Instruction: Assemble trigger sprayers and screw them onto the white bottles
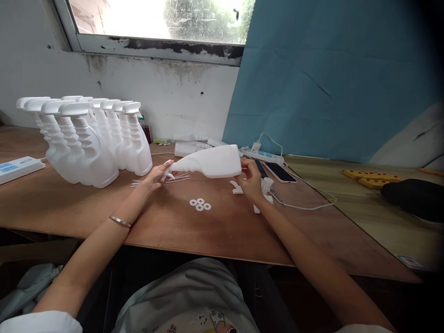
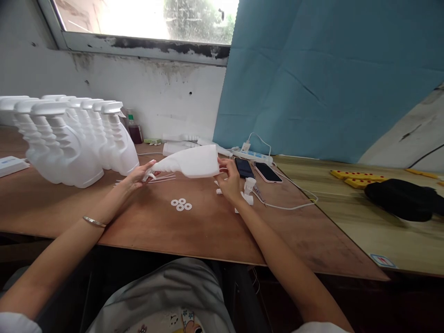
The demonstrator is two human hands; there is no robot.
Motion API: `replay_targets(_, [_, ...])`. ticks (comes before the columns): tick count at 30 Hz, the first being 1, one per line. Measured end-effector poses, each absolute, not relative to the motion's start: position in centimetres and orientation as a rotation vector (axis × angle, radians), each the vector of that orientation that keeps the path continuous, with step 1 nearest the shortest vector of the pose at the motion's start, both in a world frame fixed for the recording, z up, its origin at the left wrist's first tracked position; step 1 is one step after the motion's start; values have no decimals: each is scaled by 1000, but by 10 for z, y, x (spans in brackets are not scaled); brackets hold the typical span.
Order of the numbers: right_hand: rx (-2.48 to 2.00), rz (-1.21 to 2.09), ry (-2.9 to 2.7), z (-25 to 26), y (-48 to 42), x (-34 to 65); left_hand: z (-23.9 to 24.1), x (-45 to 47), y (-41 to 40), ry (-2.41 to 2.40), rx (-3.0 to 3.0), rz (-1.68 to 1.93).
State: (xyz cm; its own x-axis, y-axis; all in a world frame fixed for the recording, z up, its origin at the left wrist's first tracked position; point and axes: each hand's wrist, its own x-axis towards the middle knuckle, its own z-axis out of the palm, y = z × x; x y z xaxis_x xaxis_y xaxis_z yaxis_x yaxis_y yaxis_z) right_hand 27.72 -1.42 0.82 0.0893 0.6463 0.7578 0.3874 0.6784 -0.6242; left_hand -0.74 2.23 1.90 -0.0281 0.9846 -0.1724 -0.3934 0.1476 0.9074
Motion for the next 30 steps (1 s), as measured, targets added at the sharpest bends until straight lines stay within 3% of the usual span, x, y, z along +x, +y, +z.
replay_targets(10, [-794, 227, -1541, 8, -15, 278, 17, -12, 25, 992, 908, 1303])
replay_targets(20, [-1073, -6, -1643, 13, -18, 282, 16, -10, 27, 1005, 992, 1428])
replay_targets(30, [-1317, 127, -1596, 9, -15, 280, 17, -8, 24, 982, 1198, 1610])
